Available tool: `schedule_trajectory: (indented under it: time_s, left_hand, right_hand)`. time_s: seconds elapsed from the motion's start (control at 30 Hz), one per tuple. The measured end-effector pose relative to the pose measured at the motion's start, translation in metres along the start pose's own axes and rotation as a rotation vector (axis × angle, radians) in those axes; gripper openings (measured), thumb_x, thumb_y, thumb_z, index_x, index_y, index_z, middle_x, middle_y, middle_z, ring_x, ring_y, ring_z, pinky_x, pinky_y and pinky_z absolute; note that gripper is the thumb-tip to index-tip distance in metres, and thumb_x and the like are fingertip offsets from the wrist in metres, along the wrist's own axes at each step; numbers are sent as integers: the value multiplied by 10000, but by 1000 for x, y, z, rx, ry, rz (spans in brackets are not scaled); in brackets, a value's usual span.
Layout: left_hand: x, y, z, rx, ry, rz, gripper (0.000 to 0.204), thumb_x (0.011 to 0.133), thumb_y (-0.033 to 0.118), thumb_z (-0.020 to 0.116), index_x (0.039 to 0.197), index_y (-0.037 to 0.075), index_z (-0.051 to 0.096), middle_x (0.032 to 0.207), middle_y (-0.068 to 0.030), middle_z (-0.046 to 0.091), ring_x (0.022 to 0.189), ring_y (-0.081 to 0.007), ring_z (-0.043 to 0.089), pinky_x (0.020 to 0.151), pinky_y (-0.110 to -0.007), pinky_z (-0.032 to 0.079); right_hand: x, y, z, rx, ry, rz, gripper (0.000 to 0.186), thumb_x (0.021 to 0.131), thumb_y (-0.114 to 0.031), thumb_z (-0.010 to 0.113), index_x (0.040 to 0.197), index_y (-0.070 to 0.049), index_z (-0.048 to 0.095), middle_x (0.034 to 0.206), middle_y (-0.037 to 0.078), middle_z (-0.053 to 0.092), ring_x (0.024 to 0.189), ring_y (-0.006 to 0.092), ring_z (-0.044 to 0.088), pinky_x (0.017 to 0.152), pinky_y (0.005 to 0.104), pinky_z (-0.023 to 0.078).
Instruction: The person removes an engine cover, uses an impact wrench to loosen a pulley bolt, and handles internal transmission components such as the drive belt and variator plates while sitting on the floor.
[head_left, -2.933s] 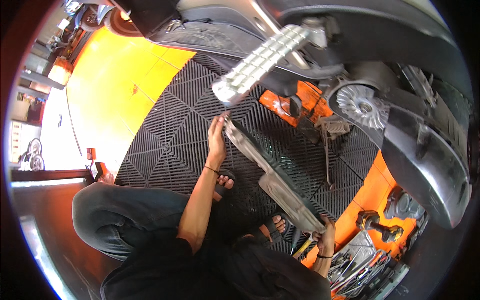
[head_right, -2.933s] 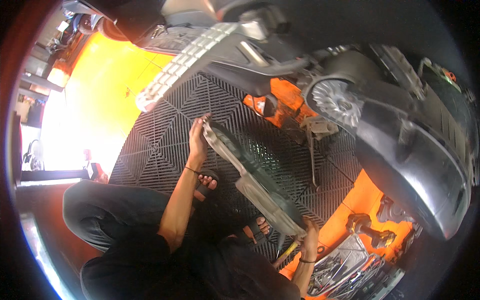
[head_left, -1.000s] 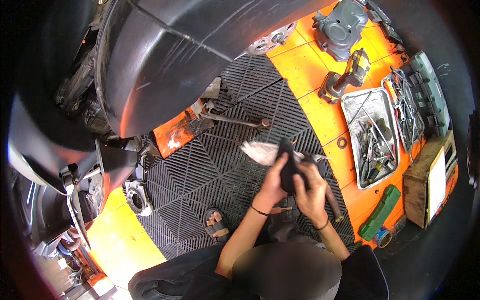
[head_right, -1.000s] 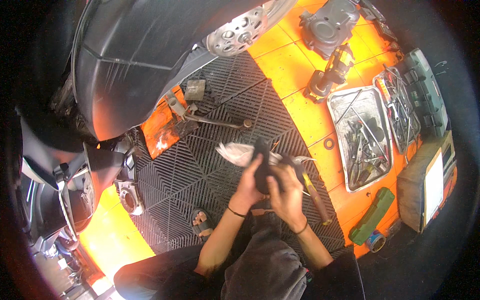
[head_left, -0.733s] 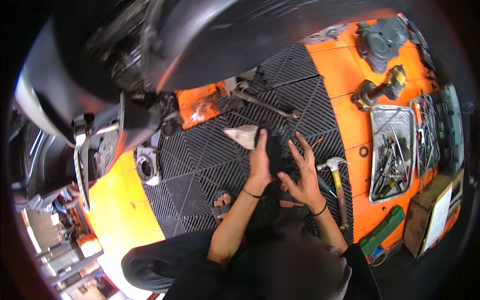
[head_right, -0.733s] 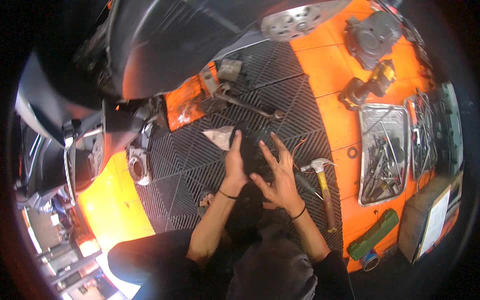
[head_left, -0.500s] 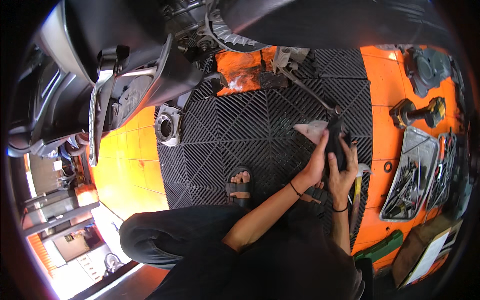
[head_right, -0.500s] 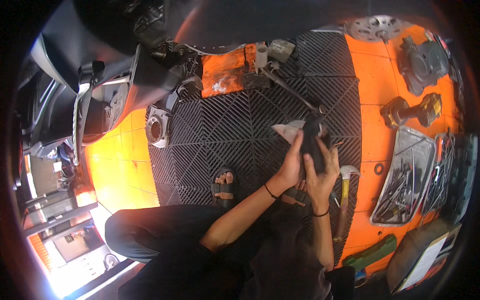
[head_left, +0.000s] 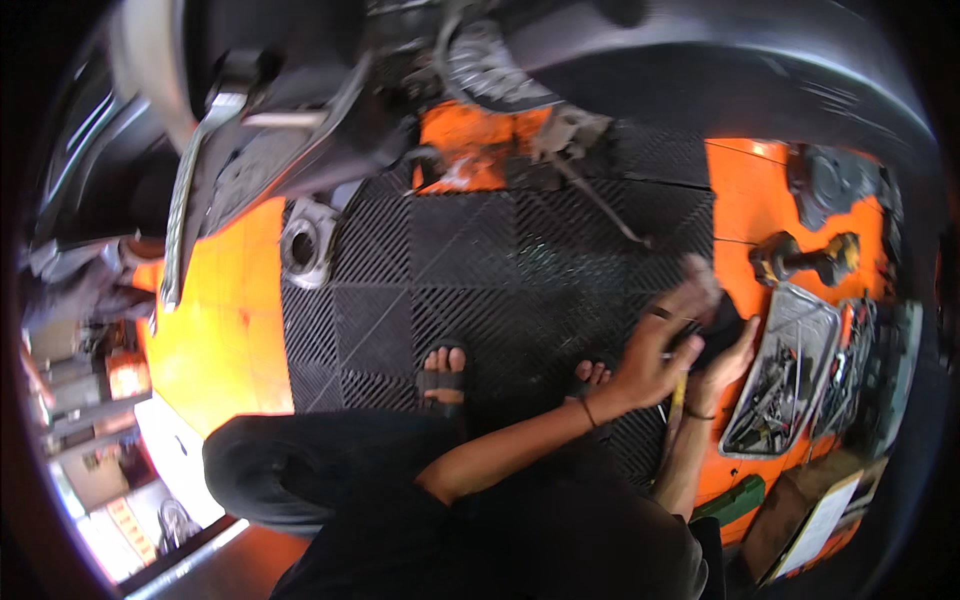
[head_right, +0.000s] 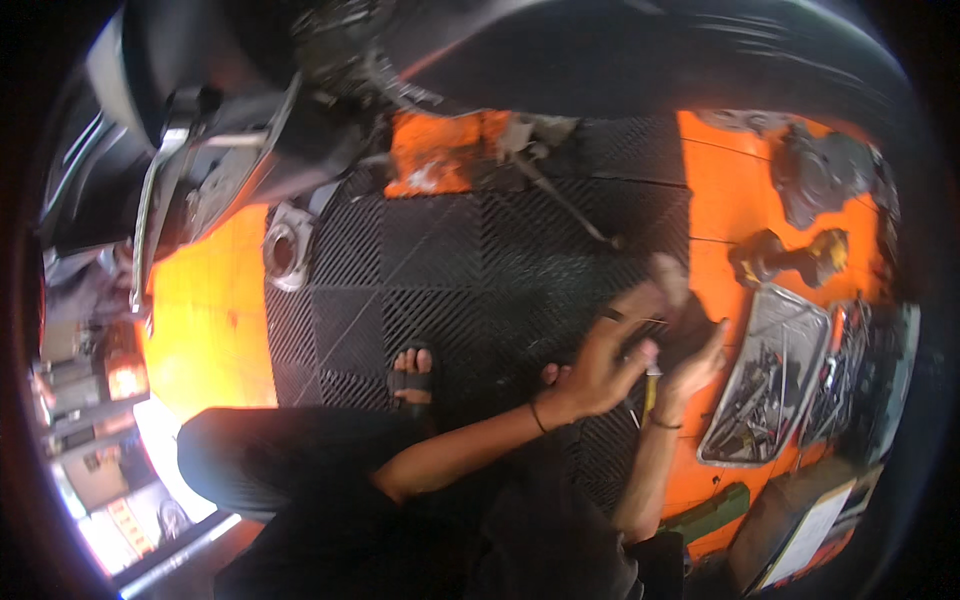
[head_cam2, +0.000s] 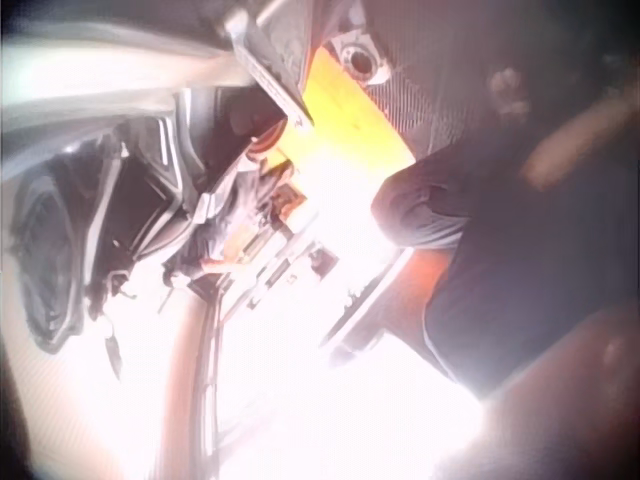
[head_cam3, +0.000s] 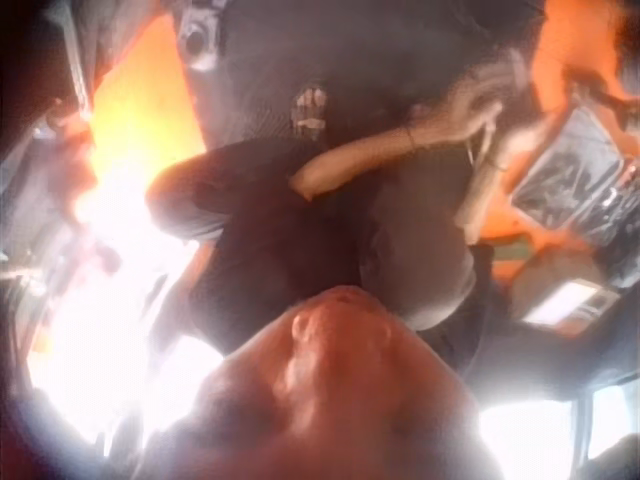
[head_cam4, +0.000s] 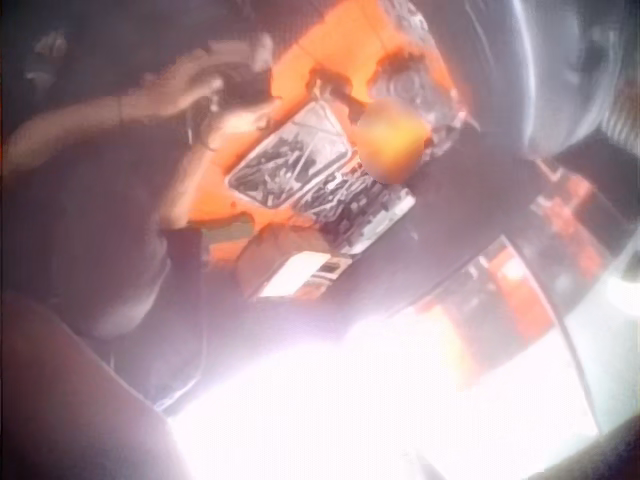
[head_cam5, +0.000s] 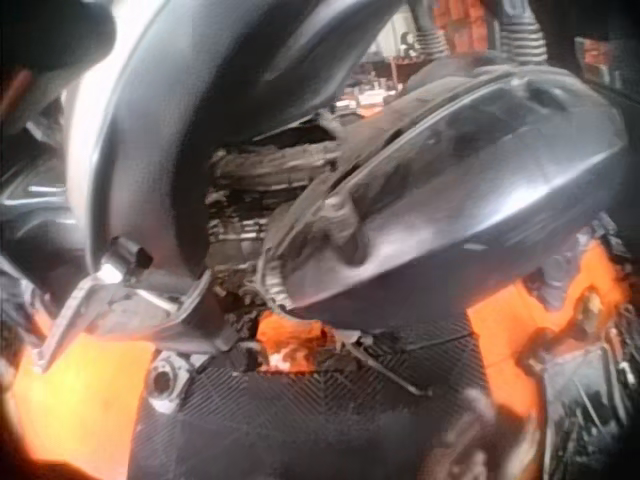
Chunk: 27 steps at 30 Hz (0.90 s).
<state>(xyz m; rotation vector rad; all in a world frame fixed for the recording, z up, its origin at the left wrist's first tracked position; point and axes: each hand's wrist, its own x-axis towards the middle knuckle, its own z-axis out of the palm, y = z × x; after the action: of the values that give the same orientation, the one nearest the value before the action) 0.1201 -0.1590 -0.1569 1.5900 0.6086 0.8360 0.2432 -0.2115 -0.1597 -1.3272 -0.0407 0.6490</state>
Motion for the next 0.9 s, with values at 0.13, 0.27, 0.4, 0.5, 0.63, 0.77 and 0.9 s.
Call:
schedule_trajectory:
  time_s: [0.13,0.27,0.4,0.5,0.63,0.77,0.9]
  left_hand:
    - [-6,-17,5,-233,77,-272,470,1053,323,445,1359,-28,514,1348,-159,581,1207,-263,557,1060,-394,403]
    - [-33,-47,21,-375,38,-641,486,1070,382,374,1331,2,531,1331,-170,573,1185,-250,566,1021,-384,430]
    - [-46,-14,32,-533,-150,-738,601,1072,474,258,1297,-6,541,1378,-205,543,1263,-296,531,1042,-413,409]
    - [-33,-19,23,-509,-534,-315,654,1069,482,204,1298,-26,544,1289,-231,602,1250,-334,548,1062,-446,394]
    - [15,17,-5,-359,-420,-120,657,1062,487,248,1238,-58,569,1235,-223,633,1168,-324,602,1036,-437,422]
    - [43,5,-34,-393,-251,-167,638,1055,491,253,1210,-42,565,1189,-237,639,1096,-338,625,998,-452,452]
    - [62,-8,-87,-392,-66,-193,619,1064,477,262,1223,-44,554,1201,-231,630,1087,-314,624,973,-419,471]
  right_hand:
    - [-39,49,3,-488,-66,-341,266,1009,-189,538,970,37,674,783,155,667,717,227,628,615,384,485]
    - [-32,64,8,-717,132,-344,227,935,-181,648,801,2,630,682,204,609,591,340,597,537,453,444]
    - [1,57,-33,-851,418,-394,310,938,-279,646,835,13,641,747,235,642,695,430,633,630,472,484]
    - [17,27,-95,-794,537,-354,373,935,-329,652,872,38,683,767,249,670,705,390,672,668,448,504]
    - [-48,-42,-166,-1091,619,-394,352,897,-273,699,1050,43,667,948,230,713,814,314,701,754,432,528]
    - [-101,-27,-297,-1461,863,-130,576,836,-243,742,1309,7,530,1126,217,643,1015,371,623,907,498,475]
    - [-73,-8,-277,-1633,749,-322,785,732,-225,827,1389,-4,458,1269,219,545,1184,382,514,1019,496,386]
